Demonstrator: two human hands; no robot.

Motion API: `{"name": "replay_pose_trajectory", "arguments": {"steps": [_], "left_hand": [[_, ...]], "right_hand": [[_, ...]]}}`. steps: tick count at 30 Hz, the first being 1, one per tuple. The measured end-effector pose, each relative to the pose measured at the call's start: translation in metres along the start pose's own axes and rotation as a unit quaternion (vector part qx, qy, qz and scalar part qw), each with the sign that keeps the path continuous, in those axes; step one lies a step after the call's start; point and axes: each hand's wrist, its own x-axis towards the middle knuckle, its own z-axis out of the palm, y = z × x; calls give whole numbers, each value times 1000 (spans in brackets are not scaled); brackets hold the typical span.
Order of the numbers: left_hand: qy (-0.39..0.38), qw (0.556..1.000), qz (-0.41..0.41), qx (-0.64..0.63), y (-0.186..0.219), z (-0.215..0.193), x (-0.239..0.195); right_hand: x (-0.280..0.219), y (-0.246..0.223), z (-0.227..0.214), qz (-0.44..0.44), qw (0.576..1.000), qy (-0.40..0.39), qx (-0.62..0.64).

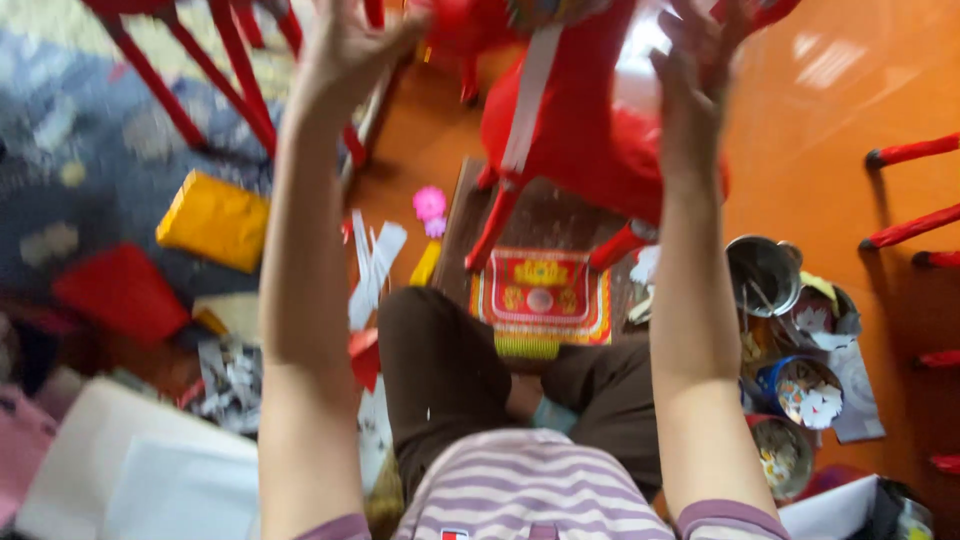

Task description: Assembling and decorating red paper horses using glue, paper strips, and brushes

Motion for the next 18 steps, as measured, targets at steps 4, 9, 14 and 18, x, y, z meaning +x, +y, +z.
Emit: {"name": "replay_pose_trajectory", "arguments": {"steps": [4,9,14,18], "left_hand": [[55,988,-115,-89,-74,-38,-133],[162,906,-390,31,-185,-39,-393],[281,726,-626,28,-203,5,-601],[253,709,-656,47,-146,27,-616]], "right_hand": [[-110,-5,-10,184,978,15,93],[-271,68,-37,435,892,-115,-35],[-376,145,-67,529,842,-66,-83],[-379,149,-42,546,825,-110,-91]]}}
